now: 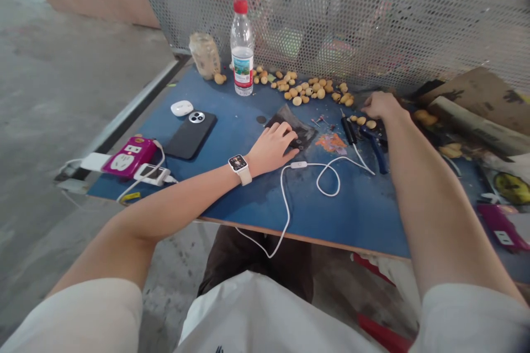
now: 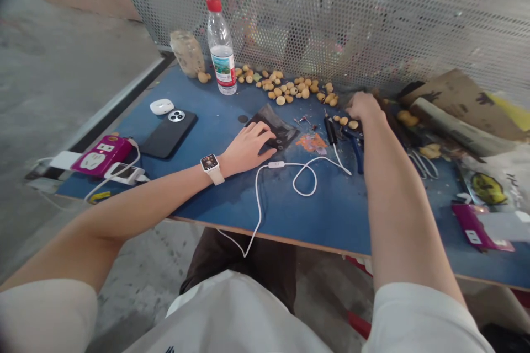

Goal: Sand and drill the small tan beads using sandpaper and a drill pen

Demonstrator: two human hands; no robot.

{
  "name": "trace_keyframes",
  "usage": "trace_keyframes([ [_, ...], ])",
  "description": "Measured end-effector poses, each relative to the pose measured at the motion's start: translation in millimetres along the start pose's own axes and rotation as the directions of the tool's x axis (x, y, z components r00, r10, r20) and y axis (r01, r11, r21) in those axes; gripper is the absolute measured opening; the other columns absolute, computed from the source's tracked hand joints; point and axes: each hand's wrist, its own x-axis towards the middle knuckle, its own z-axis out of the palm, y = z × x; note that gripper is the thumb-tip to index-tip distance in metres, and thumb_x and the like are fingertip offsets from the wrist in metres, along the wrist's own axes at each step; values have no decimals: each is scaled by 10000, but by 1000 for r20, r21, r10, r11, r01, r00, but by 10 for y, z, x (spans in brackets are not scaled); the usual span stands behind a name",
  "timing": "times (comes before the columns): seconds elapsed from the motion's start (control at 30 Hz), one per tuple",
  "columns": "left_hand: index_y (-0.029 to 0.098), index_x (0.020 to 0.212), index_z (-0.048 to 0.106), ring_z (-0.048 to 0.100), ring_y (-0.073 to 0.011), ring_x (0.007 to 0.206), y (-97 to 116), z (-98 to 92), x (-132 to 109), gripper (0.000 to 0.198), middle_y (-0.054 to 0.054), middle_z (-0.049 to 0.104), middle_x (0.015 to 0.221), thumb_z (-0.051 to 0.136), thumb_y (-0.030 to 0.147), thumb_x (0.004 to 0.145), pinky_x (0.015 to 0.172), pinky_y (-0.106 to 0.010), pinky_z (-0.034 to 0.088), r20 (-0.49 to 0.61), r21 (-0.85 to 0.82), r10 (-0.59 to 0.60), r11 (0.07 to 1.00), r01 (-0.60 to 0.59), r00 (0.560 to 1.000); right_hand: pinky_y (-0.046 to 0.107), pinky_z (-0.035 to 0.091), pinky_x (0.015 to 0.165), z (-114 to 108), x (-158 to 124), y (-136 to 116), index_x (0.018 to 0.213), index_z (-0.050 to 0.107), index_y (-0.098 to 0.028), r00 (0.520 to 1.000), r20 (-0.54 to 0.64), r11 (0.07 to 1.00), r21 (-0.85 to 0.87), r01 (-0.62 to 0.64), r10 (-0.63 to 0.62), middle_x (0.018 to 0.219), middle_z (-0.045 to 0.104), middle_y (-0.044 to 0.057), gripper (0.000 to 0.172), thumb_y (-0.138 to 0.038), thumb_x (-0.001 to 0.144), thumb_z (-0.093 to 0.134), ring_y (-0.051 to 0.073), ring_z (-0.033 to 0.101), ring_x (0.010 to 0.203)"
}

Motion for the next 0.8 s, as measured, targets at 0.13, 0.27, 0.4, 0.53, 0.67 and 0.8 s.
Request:
trace_keyframes([
  [0.13,162,1444,810,736,-399,1411,29,-25,-9,298,-212,770,1522,689,343,1240,1187,-565,621,10,17,-3,1000,3,1000,372,478,853,-90,1,11,980,923,-41,993,84,996,-46,-82,86,1039,904,182,61,-21,1036,932,110,495,689],
  [0.27,171,1442,811,726,-406,1426,20,-30,-2,290,-210,771,1533,687,338,1239,1193,-574,610,-6,31,-7,1000,7,1000,380,482,861,-126,5,-8,1069,949,1,990,106,994,-75,-80,88,1111,918,221,44,-33,1047,933,111,479,697],
  [0.4,166,1430,815,727,-412,1428,-2,-7,8,285,-213,767,1540,696,335,1233,1190,-575,610,-12,32,-13,999,14,1000,423,482,916,-124,-8,-36,1181,958,35,990,111,990,-121,-72,86,1317,918,321,161,-87,1113,879,147,596,790],
  [0.53,179,1423,815,722,-406,1423,-8,18,5,277,-207,767,1531,695,343,1234,1195,-571,608,-25,20,-6,1000,7,1000,440,477,950,-131,-12,-62,1039,945,-9,989,125,988,-146,-57,76,1354,912,339,138,-129,1097,909,193,738,952],
  [0.67,172,1441,815,722,-411,1425,-7,15,0,293,-216,760,1539,688,331,1229,1190,-576,610,-19,23,-11,1000,11,1000,419,490,928,-169,17,-58,771,813,-125,988,129,989,-136,-65,83,1405,905,332,293,-110,1009,983,157,674,882],
  [0.8,159,1462,808,715,-415,1435,-14,0,1,312,-226,758,1549,668,325,1238,1206,-593,611,-5,14,-16,1000,16,1000,442,487,954,-214,44,-27,766,795,-145,987,137,991,-117,-64,80,1329,925,296,301,-71,995,975,158,626,846],
])
